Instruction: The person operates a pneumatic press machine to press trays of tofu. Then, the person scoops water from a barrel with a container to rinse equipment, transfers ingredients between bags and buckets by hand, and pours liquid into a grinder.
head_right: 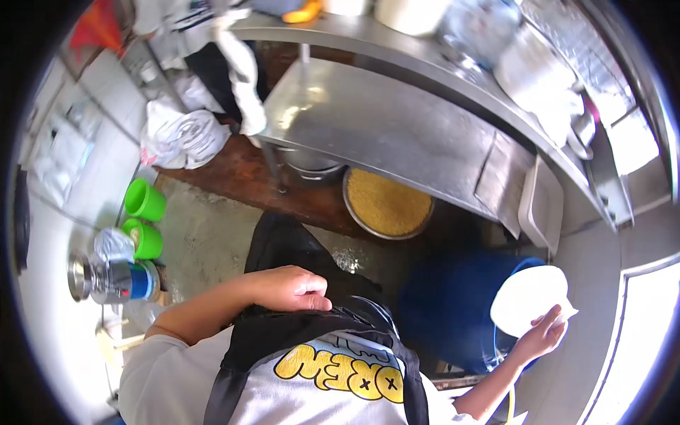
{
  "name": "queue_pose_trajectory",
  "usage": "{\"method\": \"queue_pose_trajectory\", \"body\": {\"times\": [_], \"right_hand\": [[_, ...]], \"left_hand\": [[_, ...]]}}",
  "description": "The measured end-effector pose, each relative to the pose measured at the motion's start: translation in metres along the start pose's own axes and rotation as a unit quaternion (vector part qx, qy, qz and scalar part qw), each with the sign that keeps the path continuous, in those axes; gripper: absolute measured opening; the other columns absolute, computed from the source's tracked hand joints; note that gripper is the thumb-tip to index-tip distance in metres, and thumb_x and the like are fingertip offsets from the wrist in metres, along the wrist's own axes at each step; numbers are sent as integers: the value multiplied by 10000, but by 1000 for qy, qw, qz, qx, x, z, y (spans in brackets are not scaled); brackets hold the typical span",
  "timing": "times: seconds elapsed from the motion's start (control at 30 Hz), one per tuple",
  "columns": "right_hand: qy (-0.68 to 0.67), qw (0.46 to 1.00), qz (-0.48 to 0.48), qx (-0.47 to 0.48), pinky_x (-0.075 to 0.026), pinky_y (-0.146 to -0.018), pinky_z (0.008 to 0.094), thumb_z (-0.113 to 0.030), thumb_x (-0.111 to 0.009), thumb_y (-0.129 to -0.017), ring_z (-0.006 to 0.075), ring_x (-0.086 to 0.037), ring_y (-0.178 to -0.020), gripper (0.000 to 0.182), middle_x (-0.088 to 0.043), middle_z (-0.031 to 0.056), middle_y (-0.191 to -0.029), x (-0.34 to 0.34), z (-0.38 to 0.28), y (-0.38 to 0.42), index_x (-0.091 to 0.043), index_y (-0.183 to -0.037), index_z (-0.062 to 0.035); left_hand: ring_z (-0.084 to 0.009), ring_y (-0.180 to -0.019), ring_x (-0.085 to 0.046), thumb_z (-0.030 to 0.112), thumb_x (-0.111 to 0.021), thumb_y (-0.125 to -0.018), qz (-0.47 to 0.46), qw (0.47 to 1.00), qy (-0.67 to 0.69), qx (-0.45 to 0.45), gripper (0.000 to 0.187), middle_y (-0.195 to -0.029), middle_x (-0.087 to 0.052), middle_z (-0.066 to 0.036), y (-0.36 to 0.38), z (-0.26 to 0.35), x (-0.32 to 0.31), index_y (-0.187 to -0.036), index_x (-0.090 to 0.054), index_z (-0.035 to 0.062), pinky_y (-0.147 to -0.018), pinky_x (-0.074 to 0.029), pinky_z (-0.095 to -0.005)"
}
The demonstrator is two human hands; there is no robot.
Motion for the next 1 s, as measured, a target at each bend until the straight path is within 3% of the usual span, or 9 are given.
{"method": "queue_pose_trajectory", "body": {"times": [0.07, 0.17, 0.3, 0.6, 0.67, 0.83, 0.9, 0.97, 1.0], "right_hand": [[-90, 994, -54, 18, -344, -519, 241, -353, -688, -1048, 60, -436, -513, 354, -460, -35, -576, -29, -33, 31, -557, -820, -117], [-205, 960, -192, 5, -347, -514, 248, -338, -652, -1069, 51, -455, -520, 322, -515, -28, -606, -99, -65, 90, -604, -880, -83], [-354, 854, -375, -71, -352, -510, 221, -260, -637, -1078, 56, -482, -519, 243, -539, -21, -618, -198, -121, 189, -632, -953, -52], [-331, 646, -687, 40, -457, -618, 264, -294, -670, -1053, 89, -563, -653, 276, -607, -1, -760, -312, -298, 405, -643, -1056, -19], [-332, 594, -731, 52, -475, -629, 271, -277, -676, -1049, 87, -570, -673, 266, -628, 2, -802, -327, -325, 448, -651, -1062, -12], [-303, 528, -781, 140, -505, -666, 315, -359, -706, -1026, 131, -600, -706, 375, -670, 62, -816, -369, -380, 547, -673, -1037, 14], [-284, 501, -780, 245, -522, -686, 349, -358, -715, -1016, 165, -612, -724, 370, -681, 115, -823, -381, -407, 585, -679, -1039, 10], [-275, 482, -795, 246, -538, -715, 383, -341, -722, -1003, 216, -660, -761, 355, -703, 164, -861, -399, -427, 622, -684, -1055, 7], [-265, 473, -800, 256, -545, -731, 387, -342, -723, -997, 235, -687, -789, 358, -715, 171, -882, -410, -435, 641, -687, -1064, 8]], "left_hand": [[-401, -670, -544, 549, -573, -1053, 61, 998, 29, 12, 591, -701, -541, -219, 50, -12, 0, -793, -578, 18, -670, -451, -467], [-413, -697, -562, 542, -566, -1055, 158, 985, 63, 23, 584, -735, -581, -223, 120, -27, -4, -817, -594, 10, -694, -463, -480], [-446, -779, -614, 486, -554, -1068, 278, 958, 36, 57, 533, -805, -619, -246, 203, -48, -19, -862, -628, 0, -738, -491, -477], [-435, -782, -618, 434, -608, -1055, 457, 848, 140, 228, 483, -803, -623, -232, 350, -80, -98, -849, -627, -2, -711, -494, -472], [-275, -666, -574, 392, -656, -1045, 512, 794, 170, 280, 425, -769, -602, -172, 378, -90, -117, -841, -638, 19, -648, -479, -398], [-207, -688, -552, 370, -662, -1047, 606, 716, 202, 281, 393, -744, -583, -127, 425, -104, -127, -884, -661, 12, -661, -464, -368], [-182, -705, -554, 364, -660, -1049, 623, 694, 208, 293, 385, -741, -592, -105, 440, -122, -120, -908, -673, 7, -668, -462, -356], [-154, -744, -571, 322, -626, -1073, 696, 603, 221, 321, 355, -755, -614, -79, 469, -150, -114, -934, -688, 1, -688, -476, -357], [-154, -744, -571, 322, -626, -1073, 700, 594, 223, 329, 355, -755, -614, -79, 480, -168, -106, -934, -688, 1, -688, -476, -357]]}}
Point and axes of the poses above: each hand's wrist, its own y-axis away from the middle knuckle, its own x-axis out of the back of the hand, z = x × y, the point moved 8 cm from there along -y, towards the middle knuckle
